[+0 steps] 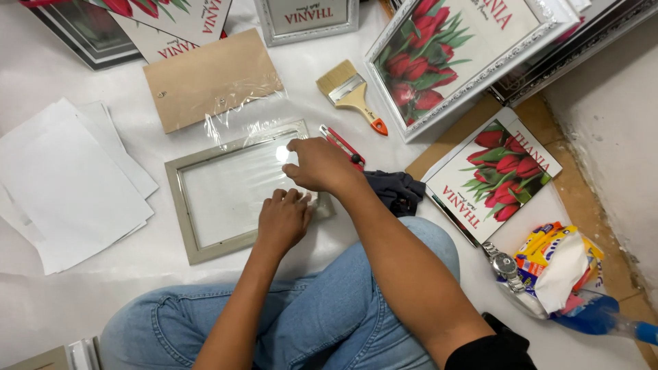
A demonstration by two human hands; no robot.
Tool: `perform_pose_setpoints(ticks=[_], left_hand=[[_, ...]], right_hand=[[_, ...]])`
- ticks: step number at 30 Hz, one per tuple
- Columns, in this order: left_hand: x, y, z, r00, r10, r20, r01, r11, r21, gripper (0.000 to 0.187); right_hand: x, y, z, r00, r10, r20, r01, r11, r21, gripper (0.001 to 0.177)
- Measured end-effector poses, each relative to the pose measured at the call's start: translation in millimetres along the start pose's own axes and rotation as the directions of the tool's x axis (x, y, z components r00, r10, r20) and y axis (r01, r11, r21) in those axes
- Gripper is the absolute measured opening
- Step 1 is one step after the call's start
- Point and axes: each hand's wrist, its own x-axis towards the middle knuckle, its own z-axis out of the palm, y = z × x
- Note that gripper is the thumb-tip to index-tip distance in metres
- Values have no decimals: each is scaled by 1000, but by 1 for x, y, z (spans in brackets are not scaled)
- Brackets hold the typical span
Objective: The person sits on the floor among framed prints, wraps a picture frame with clear plastic film, smooths the film over the glass and edges, wipes the frame with a cloth, reattaches the backing board, and stacks the wrapped frame with other finished frames.
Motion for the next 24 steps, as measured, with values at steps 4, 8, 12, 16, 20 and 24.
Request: perform_pose_setpoints(ticks=[4, 8, 12, 16, 20, 24], left_hand=[[-25, 5, -7, 989, -129, 74, 117, 982, 146, 80], [-25, 1, 14, 926, -339, -166, 358, 928, 100, 83], [-7, 14, 39, 940, -150, -306, 138, 989, -61, 76], [-3, 29, 45, 960, 29, -277, -16, 999, 49, 72], [-14, 32, 25, 985, -131, -109, 147, 978, 147, 89], [-25, -5, 22, 914, -405, -25, 405, 909, 96, 101]], right_hand=[[3, -4, 5, 1000, 8, -6, -8, 1000, -19, 53], [-1, -8, 7, 1000, 13, 5, -13, 1000, 7, 54], [7, -9, 10, 1000, 4, -3, -4, 1000, 15, 54], [21, 0, 25, 1000, 13, -5, -13, 1000, 18, 54], [32, 13, 35, 998, 57, 21, -56, 998, -35, 51], [36, 16, 41, 998, 49, 33, -47, 997, -56, 49]])
